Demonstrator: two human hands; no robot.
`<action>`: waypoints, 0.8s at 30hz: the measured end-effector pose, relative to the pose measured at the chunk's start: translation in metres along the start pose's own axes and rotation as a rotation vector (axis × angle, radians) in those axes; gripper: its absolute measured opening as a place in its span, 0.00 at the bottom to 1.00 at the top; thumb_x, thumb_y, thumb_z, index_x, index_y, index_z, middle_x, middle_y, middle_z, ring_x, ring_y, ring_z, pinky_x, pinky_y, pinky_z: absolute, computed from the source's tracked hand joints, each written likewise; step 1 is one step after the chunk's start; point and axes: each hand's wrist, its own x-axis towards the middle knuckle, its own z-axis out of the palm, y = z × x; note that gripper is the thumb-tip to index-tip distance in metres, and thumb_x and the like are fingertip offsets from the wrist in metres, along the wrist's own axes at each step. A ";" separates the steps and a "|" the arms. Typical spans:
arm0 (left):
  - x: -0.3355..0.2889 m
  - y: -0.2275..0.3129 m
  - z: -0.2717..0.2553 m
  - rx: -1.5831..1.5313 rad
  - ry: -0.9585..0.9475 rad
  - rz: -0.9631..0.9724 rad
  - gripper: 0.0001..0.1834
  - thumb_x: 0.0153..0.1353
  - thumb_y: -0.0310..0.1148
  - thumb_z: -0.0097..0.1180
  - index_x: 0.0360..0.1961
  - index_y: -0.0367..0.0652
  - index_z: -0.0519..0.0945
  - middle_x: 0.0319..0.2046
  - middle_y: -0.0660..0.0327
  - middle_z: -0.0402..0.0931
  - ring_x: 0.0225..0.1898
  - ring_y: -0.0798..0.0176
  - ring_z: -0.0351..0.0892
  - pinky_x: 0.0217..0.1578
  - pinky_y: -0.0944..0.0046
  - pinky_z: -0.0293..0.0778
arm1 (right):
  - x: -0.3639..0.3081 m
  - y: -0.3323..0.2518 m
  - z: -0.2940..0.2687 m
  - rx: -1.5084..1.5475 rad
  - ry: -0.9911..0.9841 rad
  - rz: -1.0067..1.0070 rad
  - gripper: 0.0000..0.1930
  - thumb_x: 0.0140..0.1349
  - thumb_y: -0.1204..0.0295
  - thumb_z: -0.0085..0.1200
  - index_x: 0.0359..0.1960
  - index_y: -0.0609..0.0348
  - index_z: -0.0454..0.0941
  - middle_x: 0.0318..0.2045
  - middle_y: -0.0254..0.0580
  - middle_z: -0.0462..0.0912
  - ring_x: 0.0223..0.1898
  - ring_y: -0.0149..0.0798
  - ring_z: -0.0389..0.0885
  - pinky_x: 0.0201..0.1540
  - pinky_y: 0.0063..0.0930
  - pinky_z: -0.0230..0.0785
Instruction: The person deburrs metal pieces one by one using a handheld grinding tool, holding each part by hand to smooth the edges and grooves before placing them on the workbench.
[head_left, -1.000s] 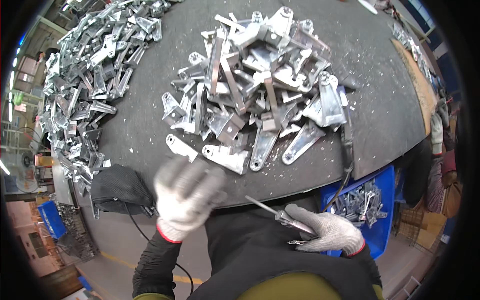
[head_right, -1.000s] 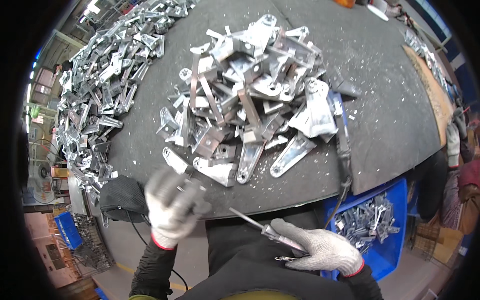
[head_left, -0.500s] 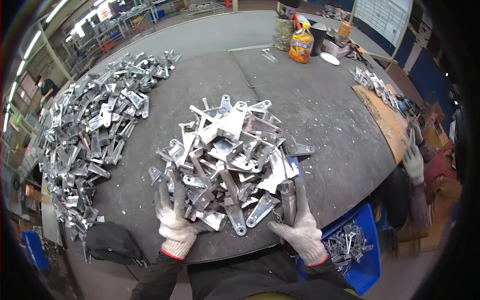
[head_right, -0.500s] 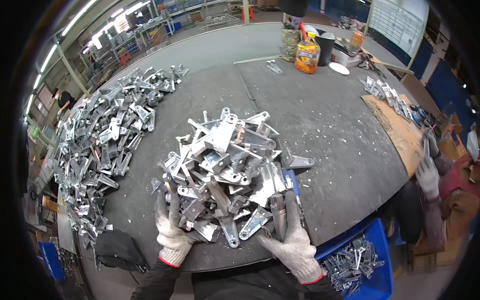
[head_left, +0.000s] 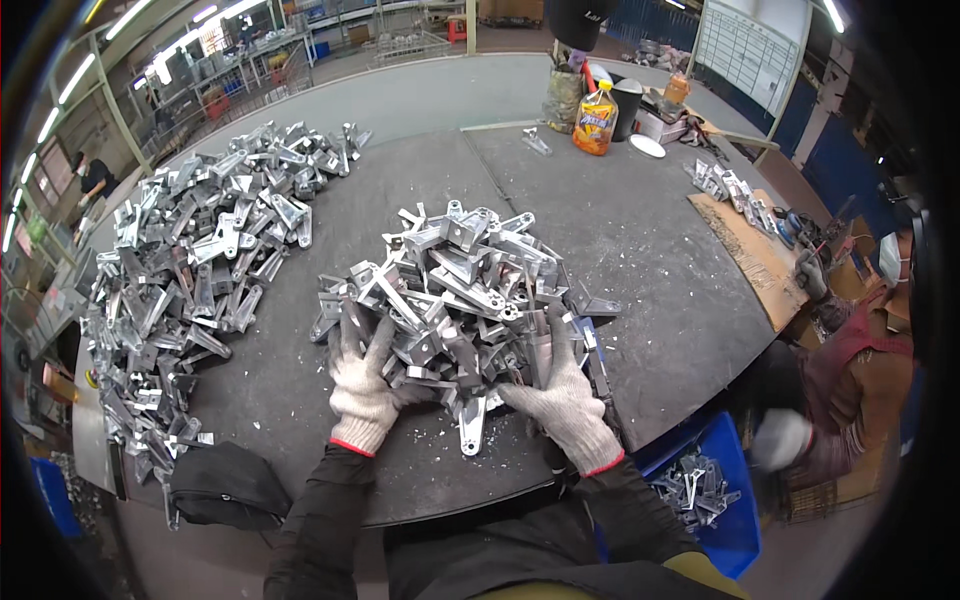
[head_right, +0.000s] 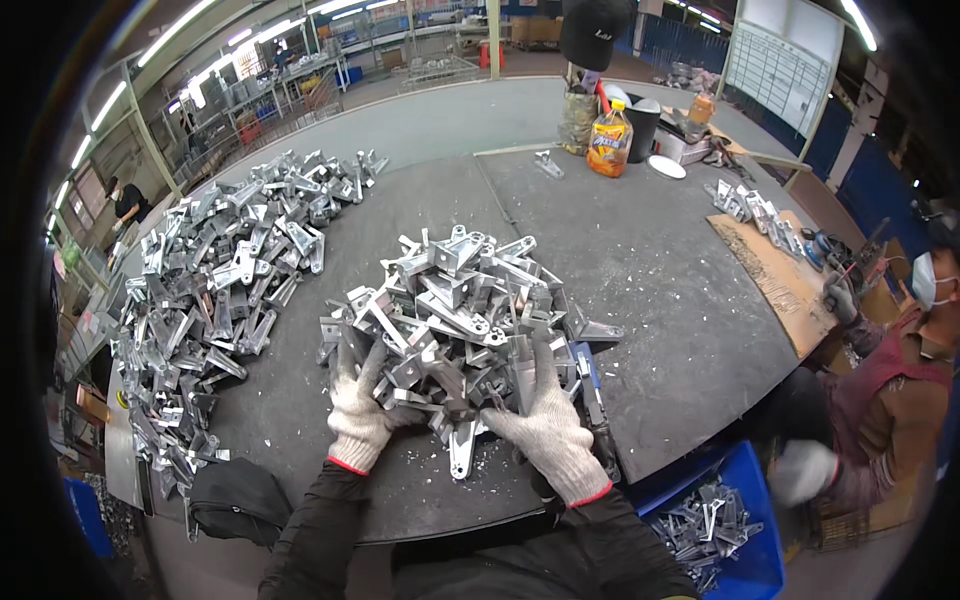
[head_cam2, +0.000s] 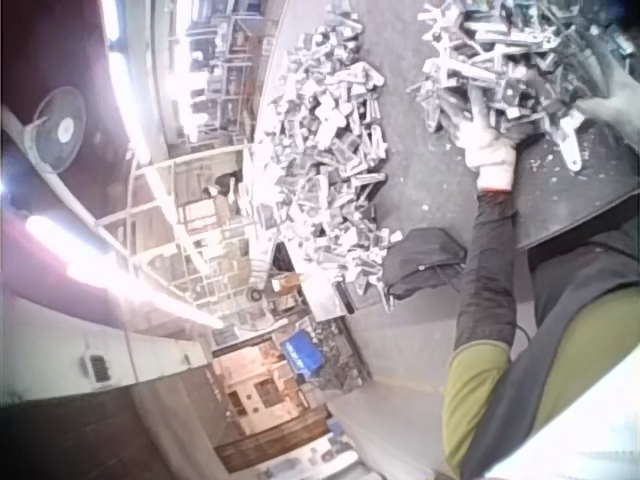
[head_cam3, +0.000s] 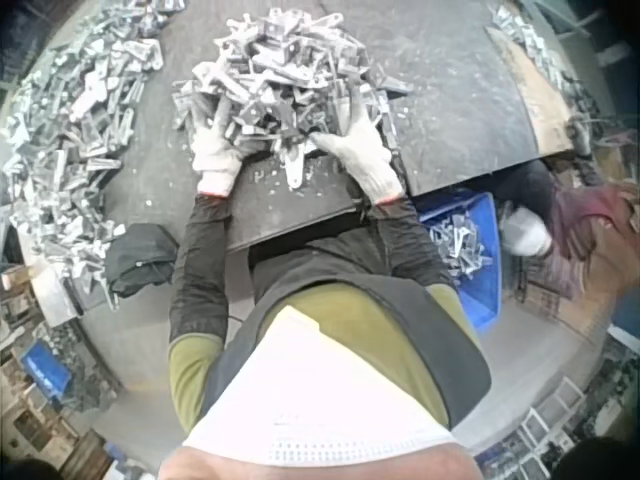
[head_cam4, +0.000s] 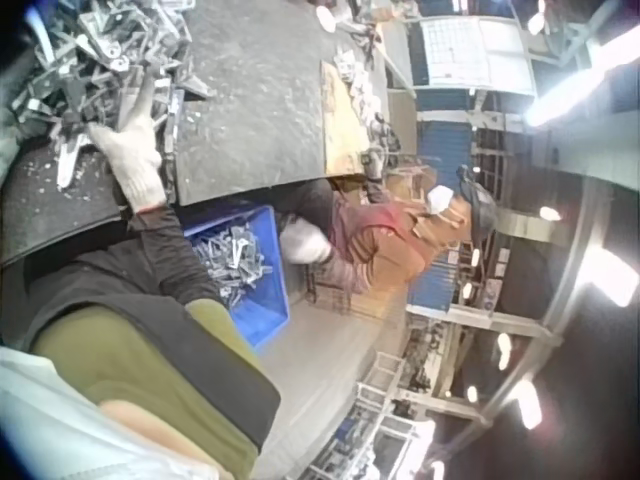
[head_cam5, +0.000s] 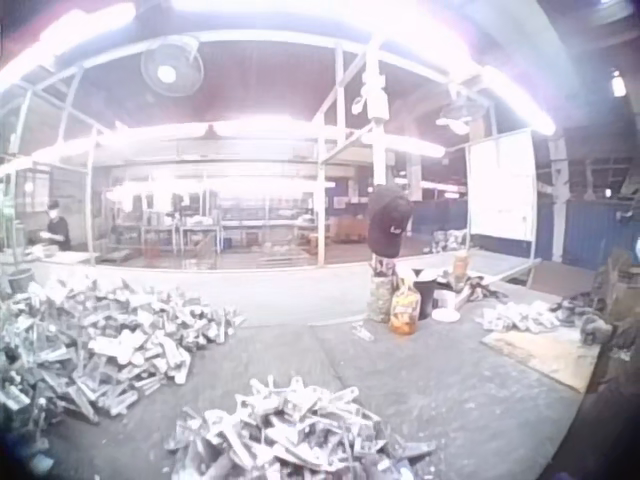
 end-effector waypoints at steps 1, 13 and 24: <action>0.004 -0.009 0.010 -0.058 -0.012 -0.027 0.61 0.35 0.64 0.82 0.76 0.68 0.73 0.79 0.39 0.56 0.72 0.19 0.61 0.69 0.26 0.65 | 0.006 0.008 0.003 0.064 0.015 -0.044 0.71 0.46 0.73 0.76 0.87 0.54 0.34 0.81 0.57 0.60 0.77 0.47 0.65 0.68 0.32 0.71; 0.092 0.049 -0.088 0.658 -0.823 -0.312 0.40 0.60 0.35 0.70 0.72 0.79 0.74 0.74 0.60 0.68 0.68 0.43 0.74 0.59 0.39 0.82 | -0.100 0.010 -0.051 0.385 -0.193 -0.091 0.55 0.58 0.91 0.60 0.85 0.65 0.39 0.85 0.52 0.49 0.86 0.44 0.47 0.81 0.29 0.53; 0.155 0.253 0.085 0.438 -0.760 0.444 0.09 0.63 0.33 0.64 0.41 0.44 0.91 0.42 0.52 0.91 0.45 0.46 0.91 0.52 0.39 0.82 | -0.130 0.038 -0.053 -0.409 -0.199 -0.020 0.55 0.55 0.60 0.74 0.84 0.36 0.54 0.64 0.72 0.74 0.65 0.69 0.78 0.68 0.53 0.74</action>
